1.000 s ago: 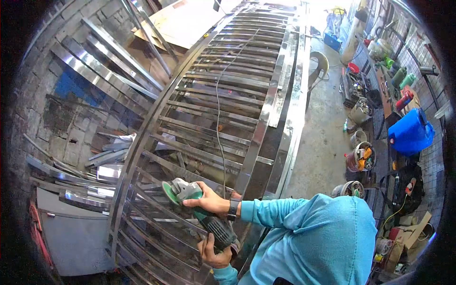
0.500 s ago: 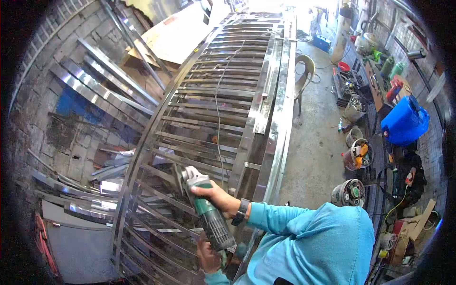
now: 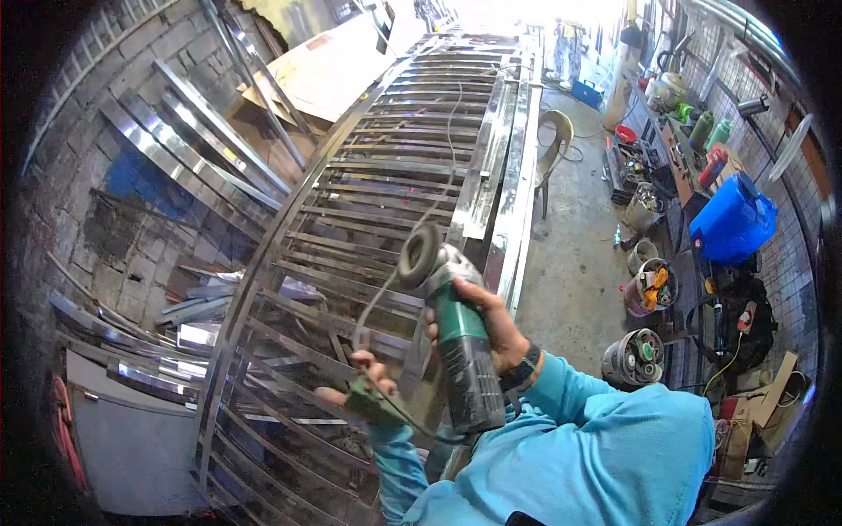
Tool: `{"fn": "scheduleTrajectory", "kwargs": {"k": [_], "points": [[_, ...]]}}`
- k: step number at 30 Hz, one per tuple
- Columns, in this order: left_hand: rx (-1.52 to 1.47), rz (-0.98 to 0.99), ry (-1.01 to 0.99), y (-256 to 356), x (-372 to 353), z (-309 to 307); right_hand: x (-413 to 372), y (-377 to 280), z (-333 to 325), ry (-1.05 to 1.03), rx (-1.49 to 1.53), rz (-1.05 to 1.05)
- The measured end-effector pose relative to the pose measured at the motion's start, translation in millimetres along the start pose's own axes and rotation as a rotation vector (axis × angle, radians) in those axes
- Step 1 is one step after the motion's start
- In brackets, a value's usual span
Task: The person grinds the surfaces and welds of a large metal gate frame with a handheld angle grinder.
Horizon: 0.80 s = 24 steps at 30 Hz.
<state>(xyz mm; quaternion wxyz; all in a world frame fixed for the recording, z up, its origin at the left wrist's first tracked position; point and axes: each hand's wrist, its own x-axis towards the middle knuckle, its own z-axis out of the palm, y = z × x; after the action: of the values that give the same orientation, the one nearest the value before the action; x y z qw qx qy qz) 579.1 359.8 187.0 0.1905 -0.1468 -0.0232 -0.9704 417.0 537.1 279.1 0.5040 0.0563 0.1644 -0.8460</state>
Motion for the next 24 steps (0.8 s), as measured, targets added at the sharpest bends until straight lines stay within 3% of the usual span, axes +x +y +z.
{"fn": "scheduleTrajectory", "kwargs": {"k": [6,10,15,20,23,24], "points": [[0.036,0.017,-0.085,45.0,-1.2,40.9,-23.4,-36.0,4.0,0.161,-0.216,-0.397],[0.040,0.022,-0.147,46.6,7.0,53.8,-25.5,-57.7,-5.9,0.155,-0.129,-0.489],[0.311,0.113,-0.317,66.1,-22.1,95.5,-33.8,-79.6,-7.0,0.127,-0.079,-0.519],[0.501,0.024,-0.342,67.7,-55.6,141.6,-17.0,-85.2,-7.3,0.028,-0.020,-0.487],[0.412,0.333,-0.137,66.1,-83.2,138.3,-1.0,-87.5,-10.1,-0.026,-0.025,-0.446],[0.412,0.348,-0.135,67.3,-88.7,136.6,1.1,-88.1,-6.1,-0.042,-0.057,-0.452]]}}
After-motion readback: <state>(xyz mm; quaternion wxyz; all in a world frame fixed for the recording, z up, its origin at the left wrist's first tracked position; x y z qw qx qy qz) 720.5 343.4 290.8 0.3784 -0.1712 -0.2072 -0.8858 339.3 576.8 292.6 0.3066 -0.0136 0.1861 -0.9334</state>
